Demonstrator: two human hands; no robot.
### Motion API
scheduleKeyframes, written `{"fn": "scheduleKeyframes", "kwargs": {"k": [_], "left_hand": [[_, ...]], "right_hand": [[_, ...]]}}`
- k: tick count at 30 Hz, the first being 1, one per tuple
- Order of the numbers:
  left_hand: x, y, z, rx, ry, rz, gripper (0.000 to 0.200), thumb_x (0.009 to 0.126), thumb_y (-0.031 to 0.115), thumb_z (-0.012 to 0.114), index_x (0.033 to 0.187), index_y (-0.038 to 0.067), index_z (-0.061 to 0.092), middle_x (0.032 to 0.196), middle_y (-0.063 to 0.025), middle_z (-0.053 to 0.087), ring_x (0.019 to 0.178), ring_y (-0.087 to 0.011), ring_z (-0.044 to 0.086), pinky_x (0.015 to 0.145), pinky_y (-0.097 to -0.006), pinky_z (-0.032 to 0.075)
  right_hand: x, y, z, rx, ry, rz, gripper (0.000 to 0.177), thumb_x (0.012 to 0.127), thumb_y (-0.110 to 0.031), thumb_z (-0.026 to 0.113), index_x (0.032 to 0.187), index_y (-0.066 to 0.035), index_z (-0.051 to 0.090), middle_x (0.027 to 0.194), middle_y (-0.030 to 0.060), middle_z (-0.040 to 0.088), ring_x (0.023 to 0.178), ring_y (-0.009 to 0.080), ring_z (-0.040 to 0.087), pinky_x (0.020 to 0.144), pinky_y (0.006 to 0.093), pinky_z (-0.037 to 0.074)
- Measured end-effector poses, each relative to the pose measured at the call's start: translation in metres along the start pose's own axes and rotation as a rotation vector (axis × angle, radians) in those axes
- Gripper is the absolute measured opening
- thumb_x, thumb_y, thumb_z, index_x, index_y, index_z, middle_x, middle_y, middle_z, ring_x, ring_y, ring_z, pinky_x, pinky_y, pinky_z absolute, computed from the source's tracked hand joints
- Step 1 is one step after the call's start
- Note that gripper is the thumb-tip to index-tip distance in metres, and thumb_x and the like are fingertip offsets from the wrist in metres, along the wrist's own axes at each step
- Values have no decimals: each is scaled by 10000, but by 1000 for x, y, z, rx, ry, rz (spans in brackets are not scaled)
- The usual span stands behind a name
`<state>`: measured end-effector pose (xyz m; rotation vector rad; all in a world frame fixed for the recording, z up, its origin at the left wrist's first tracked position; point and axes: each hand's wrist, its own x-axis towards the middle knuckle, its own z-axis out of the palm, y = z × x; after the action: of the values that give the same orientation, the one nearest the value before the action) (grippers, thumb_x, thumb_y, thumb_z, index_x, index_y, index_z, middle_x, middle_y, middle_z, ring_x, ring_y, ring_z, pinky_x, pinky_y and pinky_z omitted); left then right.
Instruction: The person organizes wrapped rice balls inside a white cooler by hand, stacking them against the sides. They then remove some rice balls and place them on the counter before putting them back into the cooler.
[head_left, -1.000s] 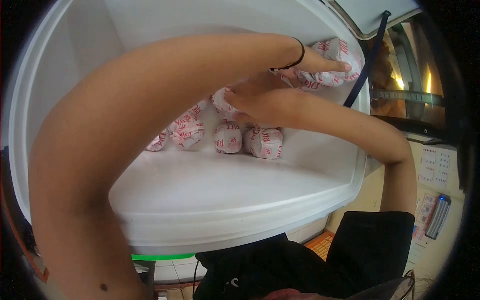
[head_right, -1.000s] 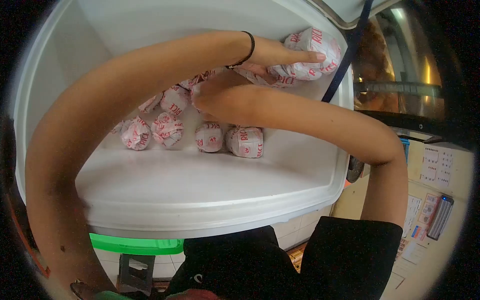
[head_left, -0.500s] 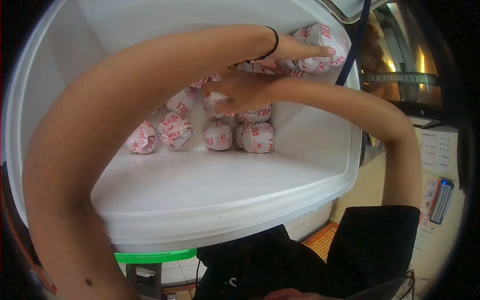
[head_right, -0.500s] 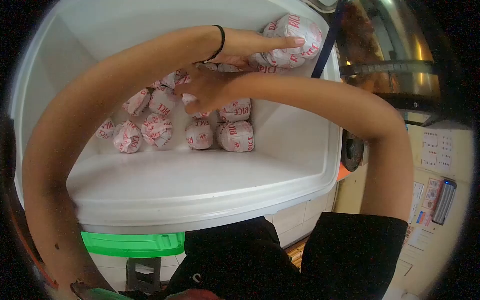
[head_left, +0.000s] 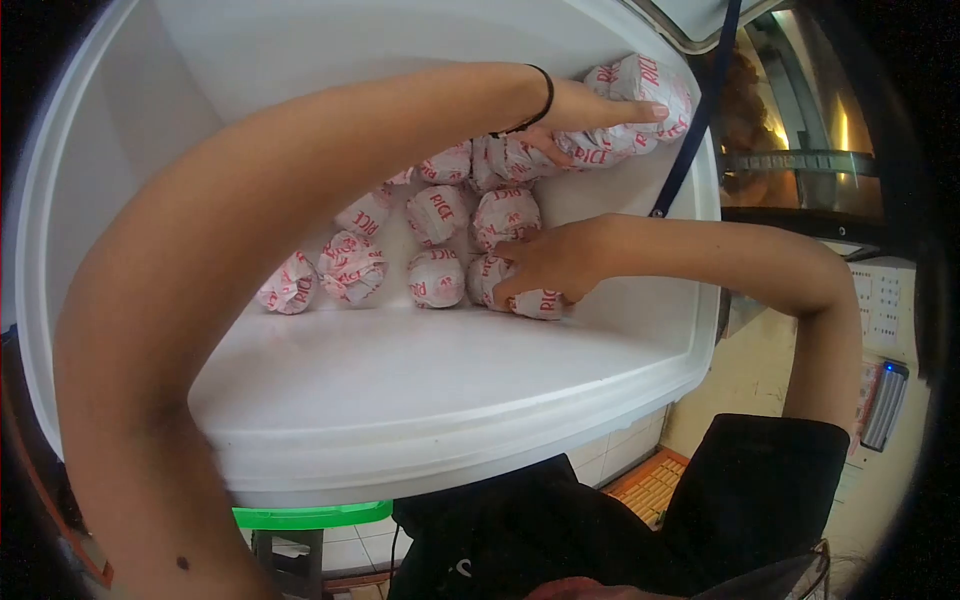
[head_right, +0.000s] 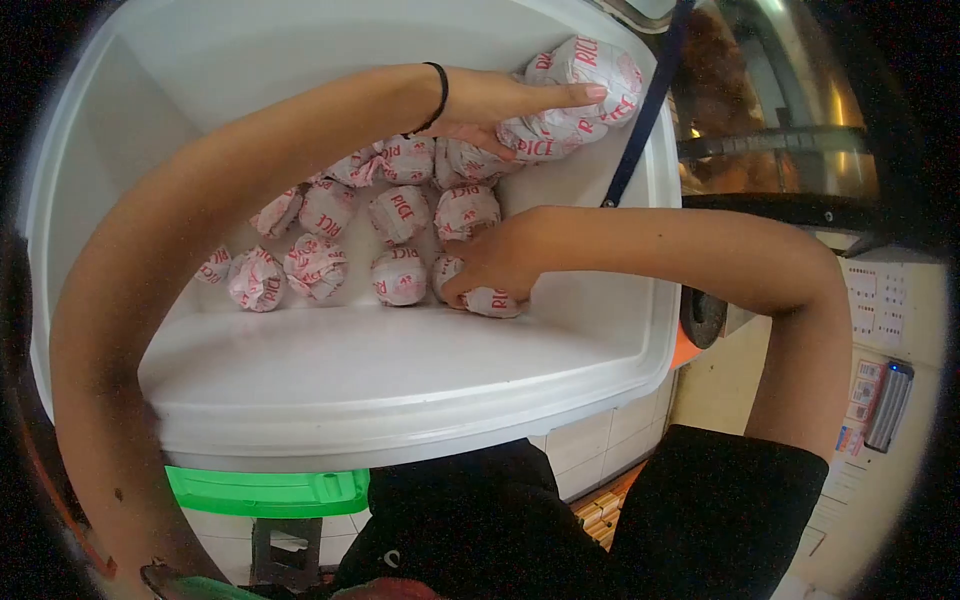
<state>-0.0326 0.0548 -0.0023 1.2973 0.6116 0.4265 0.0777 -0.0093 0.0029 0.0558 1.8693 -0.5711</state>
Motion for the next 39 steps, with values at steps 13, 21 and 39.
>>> {"fn": "scheduleKeyframes", "kwargs": {"k": [13, 21, 39], "left_hand": [[25, -10, -3, 4, 27, -43, 1164, 648, 834, 500, 1470, 86, 151, 1509, -200, 140, 1372, -314, 251, 1065, -433, 311], [10, -7, -3, 60, 44, 90, 1212, 626, 866, 473, 1470, 62, 142, 1504, -208, 168, 1343, -345, 307, 1075, -435, 246], [8, -5, -1, 47, 51, 0, 1215, 632, 854, 482, 1472, 69, 90, 1512, -208, 103, 1338, -377, 293, 1105, -439, 244]], "right_hand": [[165, -28, -51, -1027, 815, -134, 502, 733, -190, 677, 1197, -221, 490, 1254, 99, 414, 1117, 321, 486, 869, 426, 474], [73, -14, -92, 14, 660, -317, 385, 713, -179, 620, 1089, -130, 553, 970, 88, 554, 878, 243, 590, 754, 365, 489], [73, 0, -43, 193, 150, 59, 451, 891, -257, 439, 1319, -152, 347, 1240, 167, 402, 1102, 350, 499, 869, 471, 412]]}}
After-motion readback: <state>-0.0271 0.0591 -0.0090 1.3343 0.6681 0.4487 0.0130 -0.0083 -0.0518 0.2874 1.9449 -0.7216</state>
